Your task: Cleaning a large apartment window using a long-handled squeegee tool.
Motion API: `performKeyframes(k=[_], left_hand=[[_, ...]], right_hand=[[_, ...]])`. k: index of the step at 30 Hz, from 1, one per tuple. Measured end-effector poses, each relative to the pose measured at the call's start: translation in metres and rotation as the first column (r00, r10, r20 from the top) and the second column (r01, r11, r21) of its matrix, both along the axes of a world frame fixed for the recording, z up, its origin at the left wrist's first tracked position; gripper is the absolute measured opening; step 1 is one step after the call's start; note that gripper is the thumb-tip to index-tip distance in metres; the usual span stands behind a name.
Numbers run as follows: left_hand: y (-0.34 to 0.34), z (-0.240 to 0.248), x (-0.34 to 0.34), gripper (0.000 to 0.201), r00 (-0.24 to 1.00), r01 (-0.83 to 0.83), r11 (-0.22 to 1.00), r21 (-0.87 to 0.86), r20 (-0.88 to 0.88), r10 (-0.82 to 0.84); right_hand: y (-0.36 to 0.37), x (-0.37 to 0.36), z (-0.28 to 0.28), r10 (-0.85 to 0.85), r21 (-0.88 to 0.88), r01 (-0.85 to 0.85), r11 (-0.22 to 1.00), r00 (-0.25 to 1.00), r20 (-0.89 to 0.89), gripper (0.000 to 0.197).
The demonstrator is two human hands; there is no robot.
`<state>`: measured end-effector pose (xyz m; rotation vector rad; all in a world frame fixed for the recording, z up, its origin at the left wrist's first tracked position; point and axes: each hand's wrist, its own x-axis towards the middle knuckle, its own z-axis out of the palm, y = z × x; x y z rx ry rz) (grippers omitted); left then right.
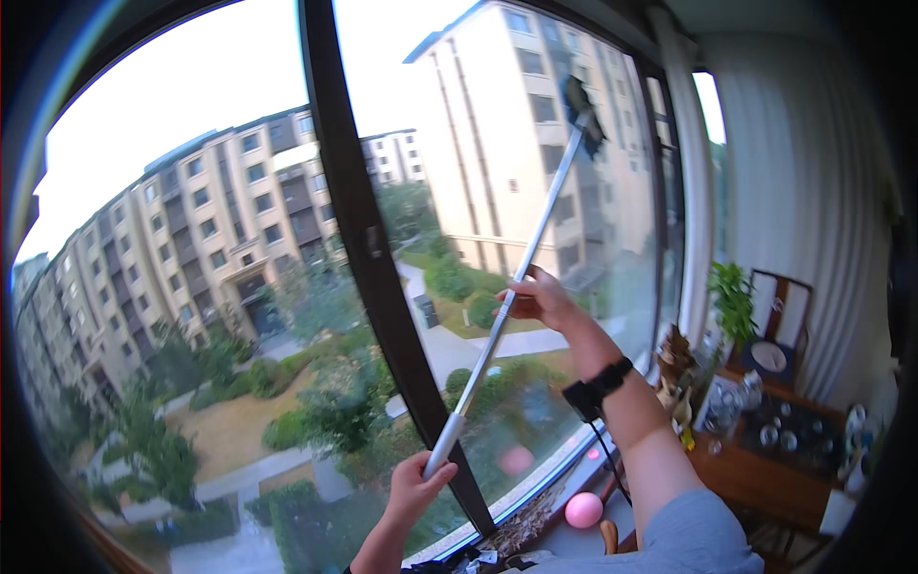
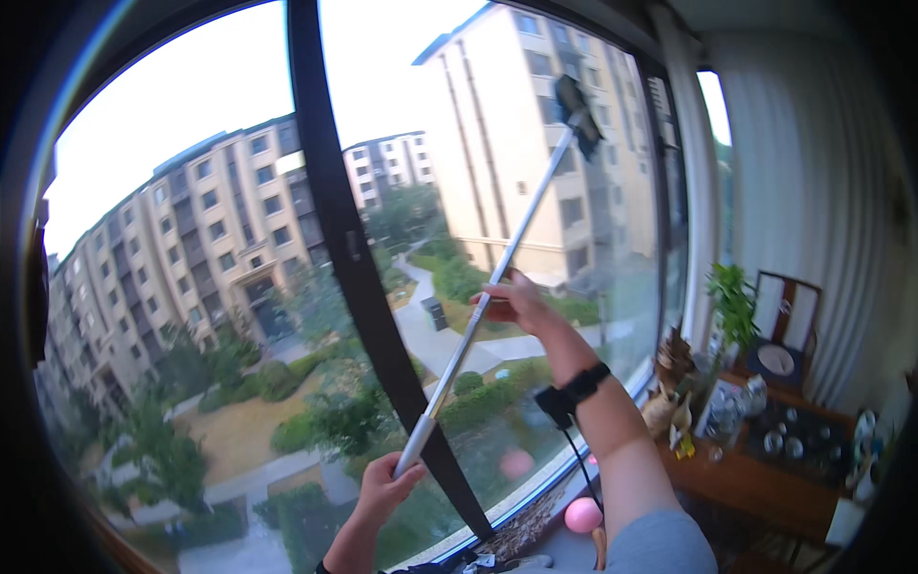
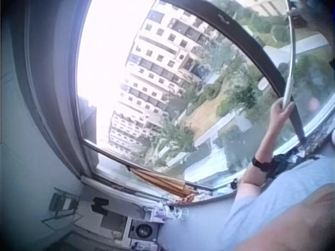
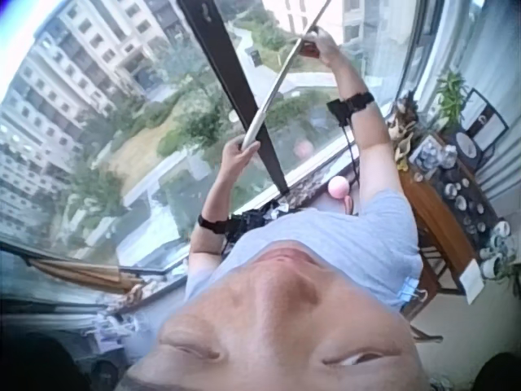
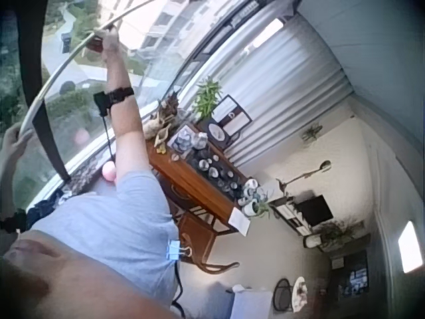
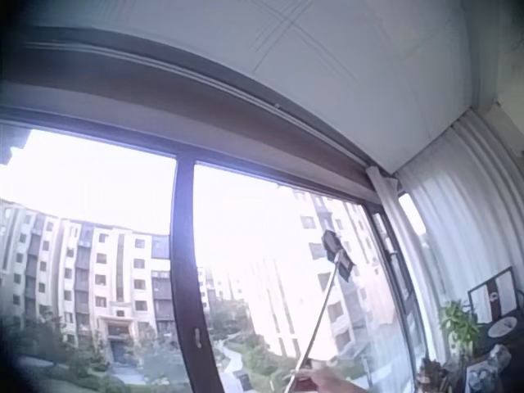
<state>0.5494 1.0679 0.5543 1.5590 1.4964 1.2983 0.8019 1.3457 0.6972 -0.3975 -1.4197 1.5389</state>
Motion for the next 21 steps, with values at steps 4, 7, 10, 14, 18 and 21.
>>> performKeyframes(k=[4,7,10,14,18,21], left_hand=[[-0.034,-0.035,-0.018,0.036,0.972,-0.059,0.998,0.028,-0.228,0.063],[-0.084,-0.062,-0.044,0.037,0.957,-0.086,0.992,-0.096,-0.284,0.055],[-0.141,-0.093,-0.071,0.037,0.899,-0.249,0.963,-0.104,-0.394,0.19],[-0.201,-0.126,-0.082,0.046,0.857,-0.355,0.898,-0.26,-0.474,0.201],[-0.262,-0.222,-0.1,0.036,0.783,-0.465,0.885,-0.006,-0.469,0.408],[-0.3,-0.195,-0.088,0.032,0.796,-0.586,0.723,-0.365,-0.427,0.43]], right_hand=[[-0.006,-0.012,-0.034,-0.185,-0.05,0.182,0.982,0.981,-0.055,0.039],[0.011,-0.019,-0.076,-0.263,-0.132,0.233,0.963,0.916,-0.303,0.028],[0.029,-0.034,-0.14,-0.232,-0.298,0.157,0.941,0.944,-0.234,0.024],[-0.017,-0.053,-0.219,-0.03,-0.308,-0.01,0.951,0.991,-0.127,0.022],[-0.096,-0.078,-0.23,0.215,-0.404,-0.225,0.887,0.974,-0.072,0.019],[-0.156,-0.092,-0.219,0.317,-0.284,-0.324,0.903,0.946,-0.071,0.015]])
